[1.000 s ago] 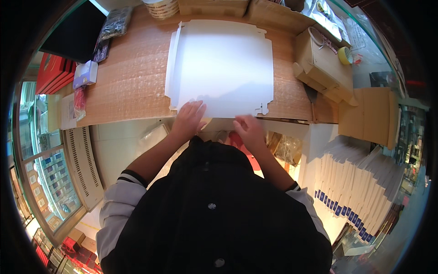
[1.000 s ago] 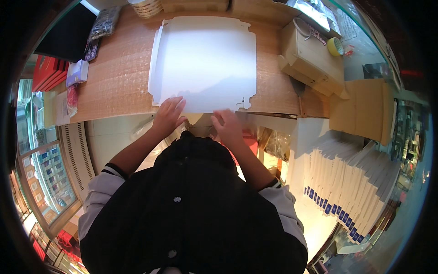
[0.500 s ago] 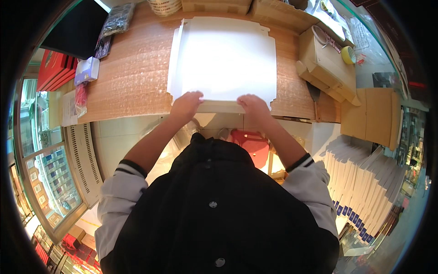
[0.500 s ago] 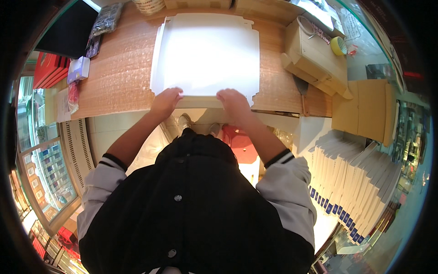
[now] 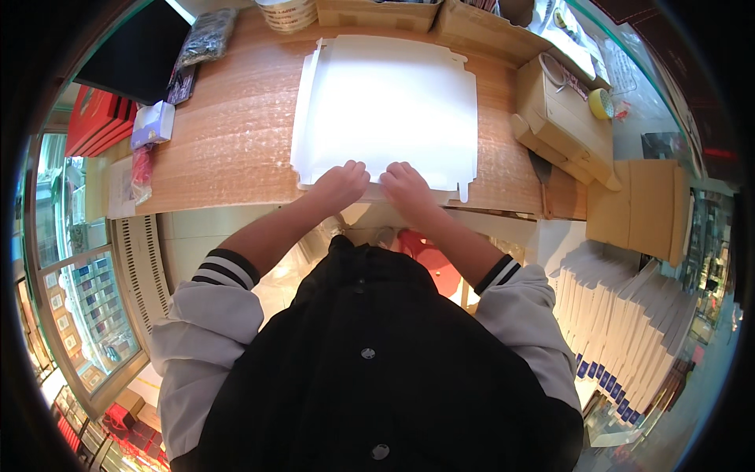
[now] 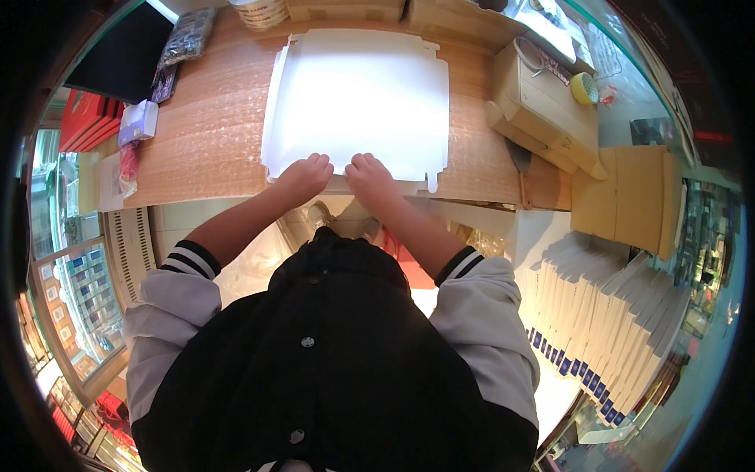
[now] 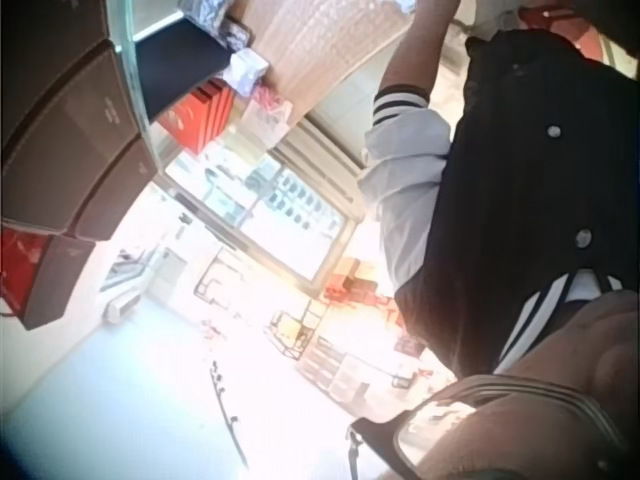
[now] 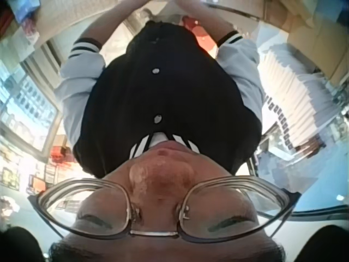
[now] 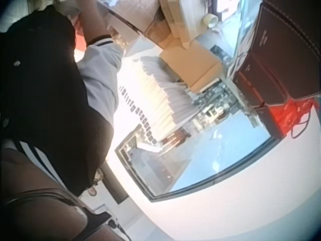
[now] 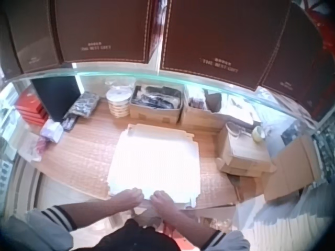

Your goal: The person assembles white cardboard boxes by folding and interlocking the flaps on a wooden workbench. They repeatedly pick up flat-packed boxes, fold the side and bottom flaps into place, and stack the completed boxes. The person also places some finished boxes into a clear plastic bag.

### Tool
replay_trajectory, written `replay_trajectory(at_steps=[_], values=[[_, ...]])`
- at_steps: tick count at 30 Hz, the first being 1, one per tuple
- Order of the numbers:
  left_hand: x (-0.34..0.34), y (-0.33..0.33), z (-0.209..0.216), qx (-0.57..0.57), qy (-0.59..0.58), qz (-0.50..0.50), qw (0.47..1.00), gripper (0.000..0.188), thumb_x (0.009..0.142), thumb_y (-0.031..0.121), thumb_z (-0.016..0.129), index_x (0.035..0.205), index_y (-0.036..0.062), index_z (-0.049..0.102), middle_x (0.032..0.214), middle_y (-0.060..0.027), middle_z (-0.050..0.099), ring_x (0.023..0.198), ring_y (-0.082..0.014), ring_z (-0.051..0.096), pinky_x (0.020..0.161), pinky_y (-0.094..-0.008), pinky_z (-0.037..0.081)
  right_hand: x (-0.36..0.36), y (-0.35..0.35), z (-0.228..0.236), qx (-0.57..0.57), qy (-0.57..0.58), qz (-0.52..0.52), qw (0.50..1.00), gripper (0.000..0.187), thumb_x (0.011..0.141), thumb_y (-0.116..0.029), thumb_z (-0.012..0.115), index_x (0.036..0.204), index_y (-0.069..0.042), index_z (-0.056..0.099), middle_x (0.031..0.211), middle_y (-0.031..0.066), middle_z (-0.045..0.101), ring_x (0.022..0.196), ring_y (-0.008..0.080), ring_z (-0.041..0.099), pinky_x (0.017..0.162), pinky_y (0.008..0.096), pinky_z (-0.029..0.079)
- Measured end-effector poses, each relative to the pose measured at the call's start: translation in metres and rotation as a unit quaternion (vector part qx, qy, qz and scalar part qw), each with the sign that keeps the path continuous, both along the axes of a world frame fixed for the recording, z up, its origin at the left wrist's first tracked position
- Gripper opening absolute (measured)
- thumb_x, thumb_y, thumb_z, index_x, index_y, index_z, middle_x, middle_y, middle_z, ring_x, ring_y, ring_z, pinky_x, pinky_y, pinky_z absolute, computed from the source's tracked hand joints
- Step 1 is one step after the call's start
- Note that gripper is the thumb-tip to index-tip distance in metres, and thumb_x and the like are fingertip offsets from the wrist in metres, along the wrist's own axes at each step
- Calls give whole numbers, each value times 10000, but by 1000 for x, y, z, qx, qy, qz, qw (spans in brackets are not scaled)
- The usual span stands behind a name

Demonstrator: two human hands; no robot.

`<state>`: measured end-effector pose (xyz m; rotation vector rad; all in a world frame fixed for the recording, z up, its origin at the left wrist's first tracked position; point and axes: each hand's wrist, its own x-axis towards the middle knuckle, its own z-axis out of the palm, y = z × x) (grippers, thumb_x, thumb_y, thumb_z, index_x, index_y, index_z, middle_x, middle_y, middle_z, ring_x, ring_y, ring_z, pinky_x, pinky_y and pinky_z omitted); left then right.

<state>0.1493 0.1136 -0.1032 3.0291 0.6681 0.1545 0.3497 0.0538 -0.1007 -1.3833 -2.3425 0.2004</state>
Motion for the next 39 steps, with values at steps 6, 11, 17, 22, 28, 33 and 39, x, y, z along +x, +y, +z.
replay_trajectory(at_steps=[6, 11, 17, 22, 28, 33, 39], values=[[-5, 6, -5, -68, -101, 56, 991, 164, 842, 212, 611, 781, 70, 555, 779, -73, 524, 775, -239, 541, 721, -352, 467, 4, 6, 1, -67, 20, -41, 997, 105, 816, -146, 633, 817, -44, 609, 851, 96, 570, 880, 267, 564, 773, 359, 482], [-19, 23, 11, -206, -9, 237, 949, 342, 858, 389, 628, 835, 51, 576, 826, -89, 568, 829, -264, 571, 755, -383, 470, 61, 6, 4, -207, -18, -120, 971, 235, 829, -282, 672, 862, -57, 614, 872, 101, 594, 917, 269, 579, 793, 385, 483], [7, 33, 29, -62, -9, 180, 982, 205, 835, 236, 636, 882, 62, 539, 856, -105, 576, 841, -287, 579, 752, -420, 460, 59, 36, 35, -154, -163, -218, 950, 419, 777, -417, 727, 887, -39, 587, 820, 181, 638, 856, 298, 631, 755, 429, 493], [20, 15, -1, -195, -98, 199, 955, 146, 837, 197, 560, 762, 72, 552, 689, -119, 583, 695, -309, 600, 647, -435, 486, 5, 28, 8, -250, -33, -159, 955, 222, 867, -290, 581, 825, -73, 598, 778, 160, 662, 757, 287, 666, 675, 429, 514], [12, 5, -19, -135, -143, 252, 948, 252, 864, 247, 570, 672, 83, 557, 621, -107, 591, 592, -291, 612, 561, -414, 492, 11, 18, -29, -56, -18, -161, 985, 256, 871, -277, 554, 681, -114, 609, 632, 71, 615, 582, 257, 629, 529, 383, 504], [-13, 10, -13, -148, -146, 326, 922, 269, 852, 264, 574, 661, 74, 566, 631, -116, 588, 615, -315, 598, 569, -425, 478, 58, 2, -18, -20, -8, -255, 967, 244, 814, -222, 626, 599, -117, 577, 543, 69, 554, 527, 250, 588, 493, 381, 471], [-13, 19, -2, -285, -203, 448, 822, 243, 835, 264, 599, 703, 61, 580, 673, -120, 594, 665, -308, 587, 621, -425, 465, 61, 1, -30, -35, 134, -338, 931, 322, 841, -243, 618, 577, -70, 549, 503, 91, 495, 449, 224, 494, 465, 363, 409]])
